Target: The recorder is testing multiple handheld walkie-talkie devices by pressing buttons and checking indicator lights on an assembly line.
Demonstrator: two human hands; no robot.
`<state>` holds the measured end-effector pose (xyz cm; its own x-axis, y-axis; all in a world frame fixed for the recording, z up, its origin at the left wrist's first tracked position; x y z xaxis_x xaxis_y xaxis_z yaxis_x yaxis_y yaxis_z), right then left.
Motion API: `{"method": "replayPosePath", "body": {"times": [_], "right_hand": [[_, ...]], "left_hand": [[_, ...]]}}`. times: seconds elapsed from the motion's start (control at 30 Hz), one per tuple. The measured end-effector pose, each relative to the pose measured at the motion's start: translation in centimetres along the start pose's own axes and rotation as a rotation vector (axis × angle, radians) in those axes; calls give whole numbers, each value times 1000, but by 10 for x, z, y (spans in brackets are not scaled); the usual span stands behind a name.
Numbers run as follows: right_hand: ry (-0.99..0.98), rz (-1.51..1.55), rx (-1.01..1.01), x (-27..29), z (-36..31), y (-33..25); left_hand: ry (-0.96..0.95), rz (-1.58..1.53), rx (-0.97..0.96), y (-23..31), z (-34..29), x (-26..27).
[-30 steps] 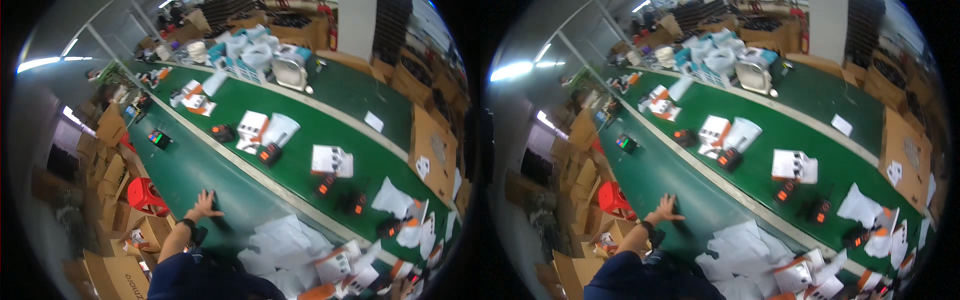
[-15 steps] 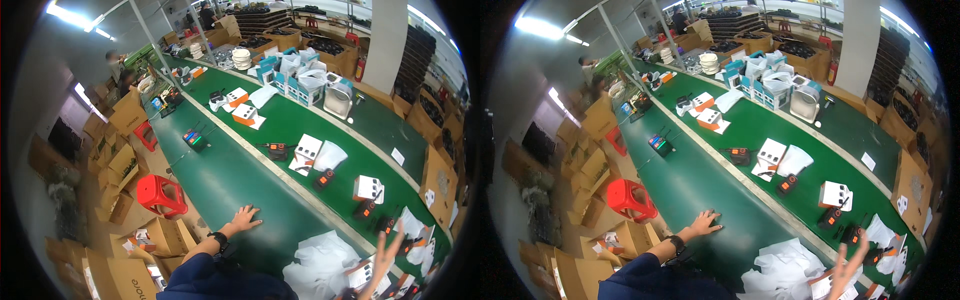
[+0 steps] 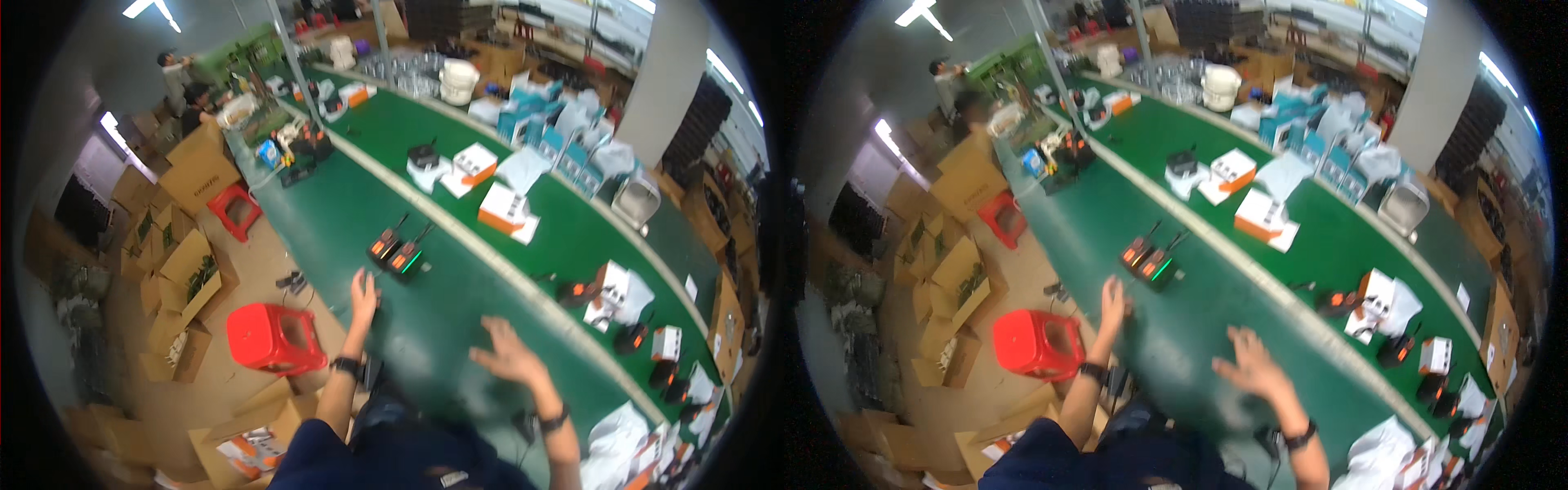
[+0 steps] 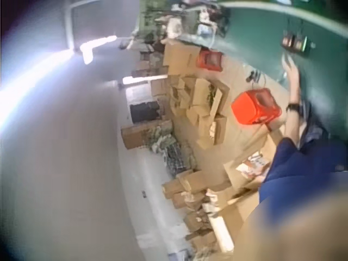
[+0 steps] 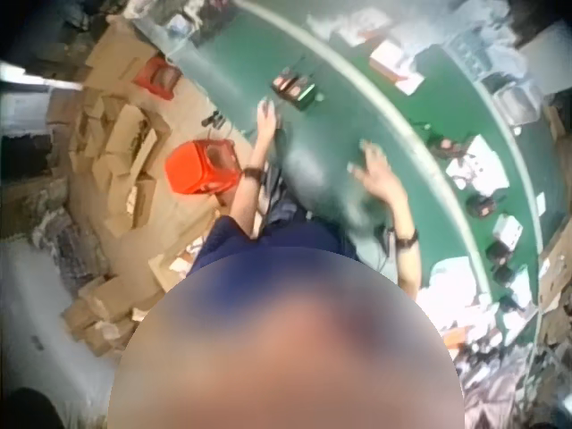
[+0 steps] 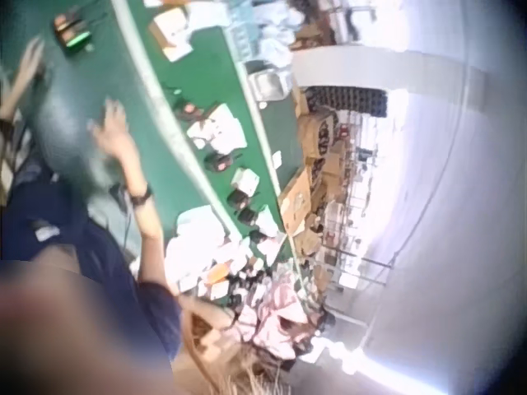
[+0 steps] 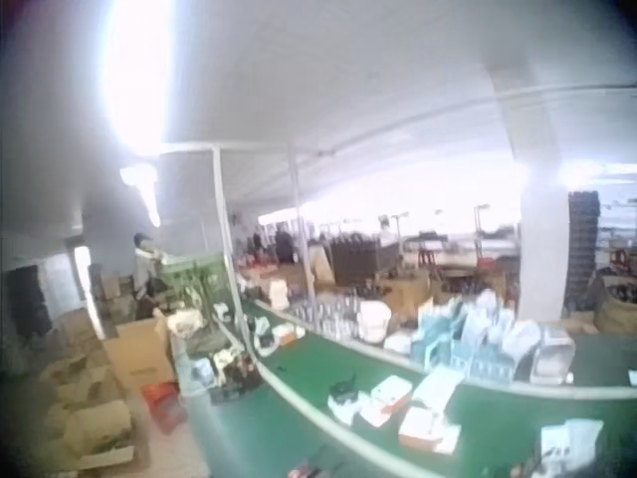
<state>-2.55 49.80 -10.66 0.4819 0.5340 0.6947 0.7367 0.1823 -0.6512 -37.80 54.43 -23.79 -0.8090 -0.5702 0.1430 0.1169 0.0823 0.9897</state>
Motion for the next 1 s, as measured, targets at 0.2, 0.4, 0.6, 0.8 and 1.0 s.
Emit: {"method": "replayPosePath", "body": {"times": [0.2, 0.4, 0.6, 0.8, 1.0], "right_hand": [[98, 433, -122, -59, 188, -42], [308, 718, -179, -112, 264, -59], [373, 834, -147, -122, 262, -62], [470, 731, -111, -130, 267, -60], [565, 832, -64, -133, 269, -59]], "left_hand": [[-367, 11, 83, 17, 89, 15], [-552, 12, 128, 13, 111, -5], [-573, -53, 223, 13, 111, -4], [-580, -183, 350, 12, 117, -3], [-648, -61, 379, 12, 127, -11]]}}
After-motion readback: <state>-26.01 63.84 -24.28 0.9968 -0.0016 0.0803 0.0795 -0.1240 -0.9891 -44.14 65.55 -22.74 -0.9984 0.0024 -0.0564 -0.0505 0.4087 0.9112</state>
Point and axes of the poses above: each hand's wrist, its own z-axis towards the middle knuckle, its own x-axis out of the back of the hand, y = z × x, the point moved 4 cm from there along z, towards the middle knuckle, and after that the axes turned 6 degrees about -x, right-handed, at the moved point
